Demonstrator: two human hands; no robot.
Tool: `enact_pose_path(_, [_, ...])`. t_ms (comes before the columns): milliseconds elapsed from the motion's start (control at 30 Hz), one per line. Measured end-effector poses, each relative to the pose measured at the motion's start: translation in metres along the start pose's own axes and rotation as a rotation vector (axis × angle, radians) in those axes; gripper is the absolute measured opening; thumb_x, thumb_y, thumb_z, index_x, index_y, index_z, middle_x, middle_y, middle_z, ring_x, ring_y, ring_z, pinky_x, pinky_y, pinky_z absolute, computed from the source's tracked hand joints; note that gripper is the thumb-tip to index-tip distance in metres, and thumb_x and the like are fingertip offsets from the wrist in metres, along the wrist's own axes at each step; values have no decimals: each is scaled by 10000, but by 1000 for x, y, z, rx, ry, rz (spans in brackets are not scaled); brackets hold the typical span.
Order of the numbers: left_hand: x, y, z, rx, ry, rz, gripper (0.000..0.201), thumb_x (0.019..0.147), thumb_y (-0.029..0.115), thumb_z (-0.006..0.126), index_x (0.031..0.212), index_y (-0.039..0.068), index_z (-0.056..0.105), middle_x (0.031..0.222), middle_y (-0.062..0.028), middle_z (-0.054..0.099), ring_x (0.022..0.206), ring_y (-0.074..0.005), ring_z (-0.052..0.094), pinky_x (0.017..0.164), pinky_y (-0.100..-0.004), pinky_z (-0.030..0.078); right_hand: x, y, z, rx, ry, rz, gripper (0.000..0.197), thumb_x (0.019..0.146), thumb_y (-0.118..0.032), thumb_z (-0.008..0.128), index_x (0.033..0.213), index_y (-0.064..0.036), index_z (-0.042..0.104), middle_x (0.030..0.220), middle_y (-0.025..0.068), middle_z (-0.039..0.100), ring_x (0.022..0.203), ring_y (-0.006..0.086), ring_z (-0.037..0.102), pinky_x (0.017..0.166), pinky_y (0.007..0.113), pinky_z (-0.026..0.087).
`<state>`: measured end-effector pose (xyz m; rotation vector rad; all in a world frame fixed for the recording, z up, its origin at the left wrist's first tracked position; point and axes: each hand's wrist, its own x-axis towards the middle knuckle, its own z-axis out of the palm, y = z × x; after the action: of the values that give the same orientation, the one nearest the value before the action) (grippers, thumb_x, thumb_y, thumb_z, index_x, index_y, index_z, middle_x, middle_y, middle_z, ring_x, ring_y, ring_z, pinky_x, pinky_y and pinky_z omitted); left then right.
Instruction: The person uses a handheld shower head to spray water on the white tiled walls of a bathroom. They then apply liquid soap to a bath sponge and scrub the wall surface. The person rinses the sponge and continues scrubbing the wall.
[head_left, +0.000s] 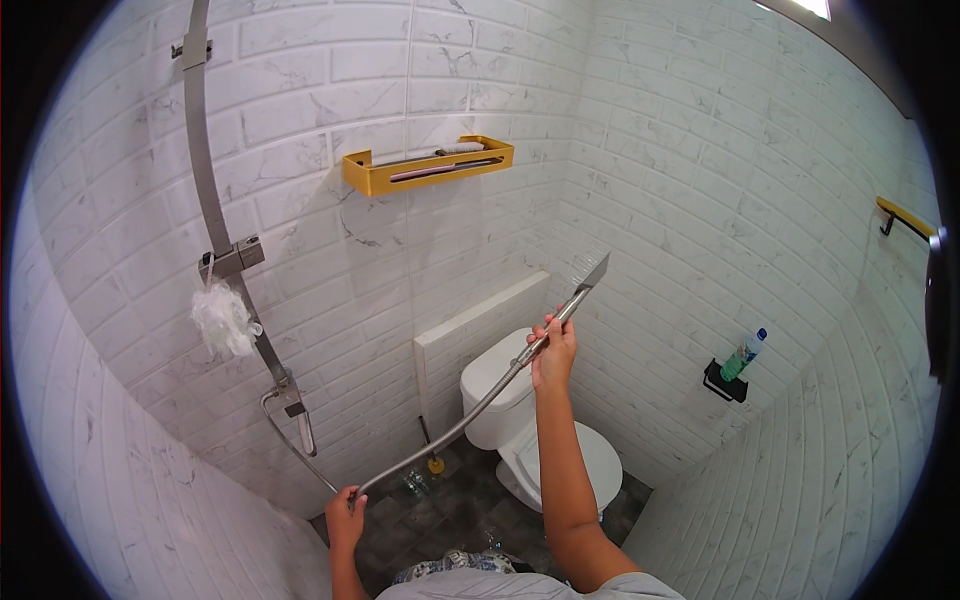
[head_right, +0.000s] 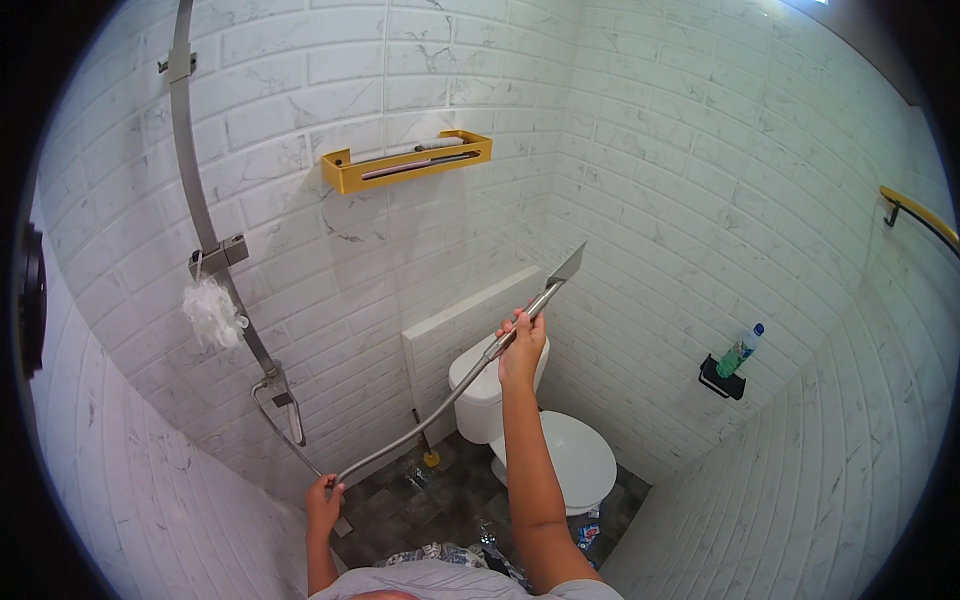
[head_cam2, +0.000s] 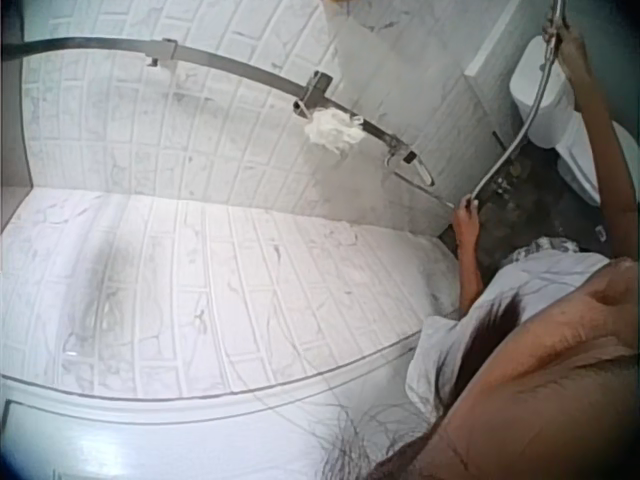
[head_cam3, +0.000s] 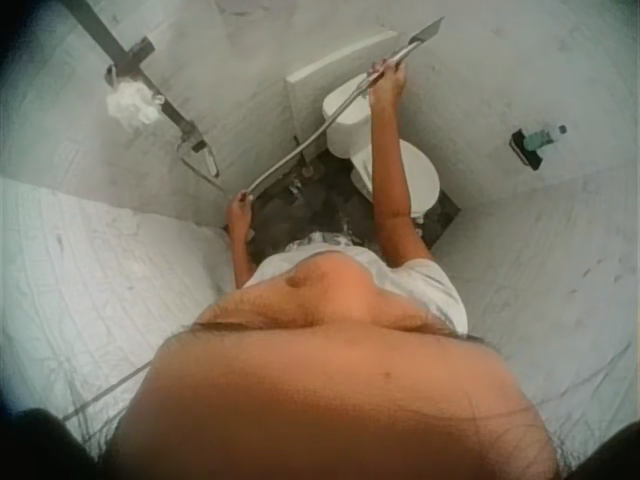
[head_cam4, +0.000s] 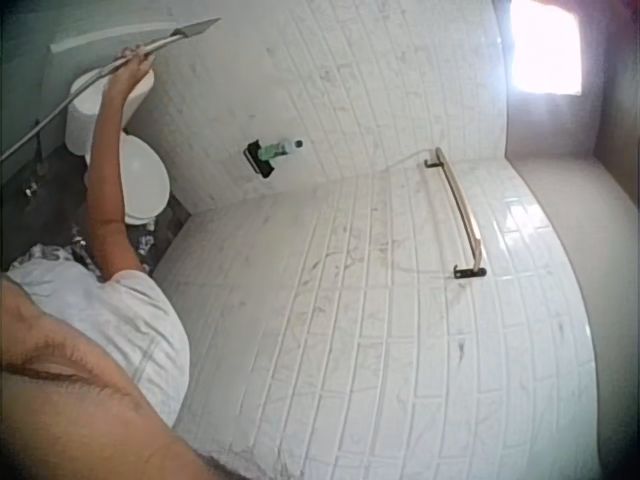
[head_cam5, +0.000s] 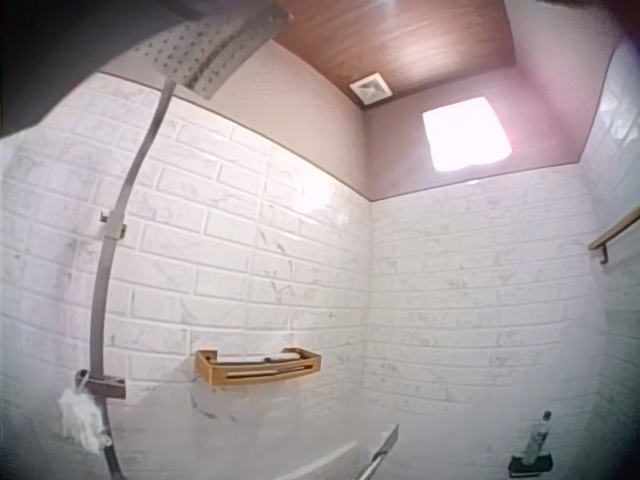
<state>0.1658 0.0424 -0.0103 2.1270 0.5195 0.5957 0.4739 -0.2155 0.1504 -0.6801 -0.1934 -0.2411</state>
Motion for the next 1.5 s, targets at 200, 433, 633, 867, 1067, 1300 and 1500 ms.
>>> enact_pose_path(200, [-15, 2, 1, 1, 21, -31, 216, 755, 120, 659, 916, -18, 619, 829, -183, 632, 786, -302, 614, 734, -354, 466, -4, 7, -14, -60, -79, 125, 263, 936, -97, 445, 1193, -51, 416, 907, 36, 473, 634, 113, 477, 548, 257, 460])
enact_pose_path(433, [-29, 43, 26, -36, 59, -13, 226, 743, 143, 678, 907, -5, 631, 825, -162, 633, 784, -285, 603, 736, -357, 462, 38, -13, -61, -154, 144, 33, 106, 921, -76, 436, 1015, -28, 436, 884, 55, 485, 600, 106, 495, 510, 252, 456])
enact_pose_path(633, [-40, 99, 65, -57, 6, 134, 210, 752, 164, 679, 889, 12, 633, 799, -130, 624, 752, -286, 573, 698, -355, 445, 75, -48, -99, -128, 305, -189, 135, 922, -59, 405, 1055, -34, 412, 919, 58, 485, 620, 107, 484, 532, 256, 456])
enact_pose_path(867, [-48, 141, 102, -49, -1, 159, 218, 760, 178, 673, 891, 9, 633, 785, -131, 616, 747, -289, 567, 695, -356, 438, 88, -75, -137, -152, 416, -223, 163, 916, -53, 387, 1073, -9, 399, 904, 68, 481, 614, 111, 463, 531, 258, 432])
enact_pose_path(1067, [-73, 136, 107, 6, 85, 78, 218, 762, 180, 671, 890, 8, 634, 787, -131, 612, 758, -290, 565, 697, -356, 438, 55, -42, -154, -264, 411, -69, 154, 888, -36, 431, 1039, -12, 415, 876, 55, 488, 604, 103, 482, 496, 246, 438])
enact_pose_path(1300, [-91, 132, 108, 68, 162, -18, 203, 766, 167, 667, 894, 12, 639, 797, -132, 605, 764, -291, 556, 702, -354, 433, 30, 0, -186, -226, 328, 135, 176, 900, -39, 433, 1075, -53, 446, 921, 41, 527, 587, 93, 484, 482, 242, 455])
enact_pose_path(1500, [-86, 149, 120, 49, 136, 19, 204, 760, 173, 673, 889, 18, 644, 768, -125, 596, 740, -284, 545, 700, -361, 413, 55, -35, -185, -56, 457, -14, 172, 915, -60, 431, 1086, -49, 430, 927, 41, 510, 619, 109, 486, 522, 264, 452])
